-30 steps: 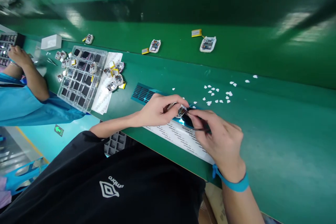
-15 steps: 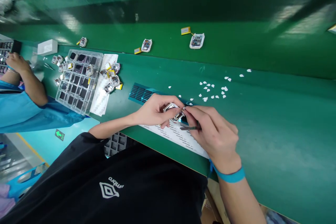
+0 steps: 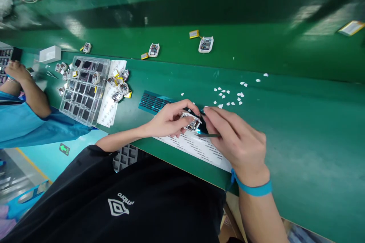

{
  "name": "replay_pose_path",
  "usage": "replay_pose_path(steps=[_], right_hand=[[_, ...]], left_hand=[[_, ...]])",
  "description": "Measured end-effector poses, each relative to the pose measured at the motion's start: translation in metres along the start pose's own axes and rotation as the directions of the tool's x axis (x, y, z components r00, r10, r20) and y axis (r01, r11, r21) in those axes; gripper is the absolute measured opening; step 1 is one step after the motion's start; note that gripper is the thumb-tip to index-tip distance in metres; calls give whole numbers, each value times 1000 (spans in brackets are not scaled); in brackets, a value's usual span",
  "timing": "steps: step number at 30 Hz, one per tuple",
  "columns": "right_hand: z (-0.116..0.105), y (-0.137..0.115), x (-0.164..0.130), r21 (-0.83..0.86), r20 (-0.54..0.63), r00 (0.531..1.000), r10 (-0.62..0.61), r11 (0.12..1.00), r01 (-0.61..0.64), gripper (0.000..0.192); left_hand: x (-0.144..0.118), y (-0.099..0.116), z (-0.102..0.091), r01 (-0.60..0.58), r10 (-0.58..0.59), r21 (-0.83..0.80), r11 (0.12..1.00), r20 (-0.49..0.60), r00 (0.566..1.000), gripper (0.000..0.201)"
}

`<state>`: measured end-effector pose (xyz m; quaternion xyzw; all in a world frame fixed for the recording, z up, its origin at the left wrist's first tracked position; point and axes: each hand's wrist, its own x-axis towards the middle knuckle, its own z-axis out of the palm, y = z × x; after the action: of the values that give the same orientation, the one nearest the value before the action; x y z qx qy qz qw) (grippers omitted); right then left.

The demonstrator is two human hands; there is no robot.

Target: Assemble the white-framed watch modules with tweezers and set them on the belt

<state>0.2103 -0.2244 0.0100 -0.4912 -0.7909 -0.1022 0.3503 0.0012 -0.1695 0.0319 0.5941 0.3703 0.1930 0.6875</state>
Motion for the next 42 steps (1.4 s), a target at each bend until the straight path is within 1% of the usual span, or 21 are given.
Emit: replay_pose_path(steps=[2, 6, 9, 13, 17, 20, 24, 30, 31, 33, 35, 37, 40, 42], right_hand=[[-1, 1, -1, 42, 38, 998, -44, 998, 42, 80], [-2, 2, -3, 68, 80, 996, -33, 997, 28, 83], [-5, 4, -3, 48, 100, 993, -56, 998, 52, 78], [-7, 5, 0, 64, 110, 990, -87, 995, 80, 67], [-6, 3, 0, 85, 125, 985, -116, 991, 106, 61], [-4, 1, -2, 86, 140, 980, -141, 988, 130, 65], [-3, 0, -6, 53, 145, 981, -130, 991, 123, 72], [-1, -4, -7, -13, 94, 980, -173, 984, 175, 80], [0, -5, -7, 8, 89, 982, -164, 986, 164, 79], [0, -7, -6, 104, 73, 992, -102, 990, 94, 72], [0, -8, -3, 232, 57, 998, 12, 972, -25, 57], [-1, -10, 0, 329, 61, 991, 117, 935, -130, 40], [-4, -11, 7, 422, 143, 968, 206, 872, -248, 18], [-5, -11, 12, 470, 227, 947, 229, 825, -313, 13]], left_hand=[[1, -1, 0, 2, -2, -22, 1000, 7, 1000, 12], [1, -4, 0, 13, -13, -18, 1000, 5, 1000, 14], [1, -5, 0, 11, -11, 20, 1000, -18, 1000, 12], [0, -3, 0, -39, 55, 152, 988, -108, 993, 11], [-1, 0, 2, -61, 89, 237, 970, -107, 990, 10], [-3, 1, 4, -70, 104, 297, 952, -99, 990, 10], [-4, -1, 6, -90, 133, 347, 934, -103, 986, 9], [-6, -4, 9, -165, 229, 387, 907, -126, 965, 8], [-6, -4, 9, -177, 247, 393, 902, -135, 960, 7], [-6, -4, 10, -205, 284, 400, 893, -149, 947, 6], [-7, -4, 10, -235, 312, 395, 888, -145, 939, 5], [-8, -3, 10, -261, 327, 381, 887, -120, 937, 6], [-9, -4, 12, -298, 346, 361, 884, -77, 935, 5], [-9, -7, 12, -290, 329, 360, 887, -51, 943, 7]])
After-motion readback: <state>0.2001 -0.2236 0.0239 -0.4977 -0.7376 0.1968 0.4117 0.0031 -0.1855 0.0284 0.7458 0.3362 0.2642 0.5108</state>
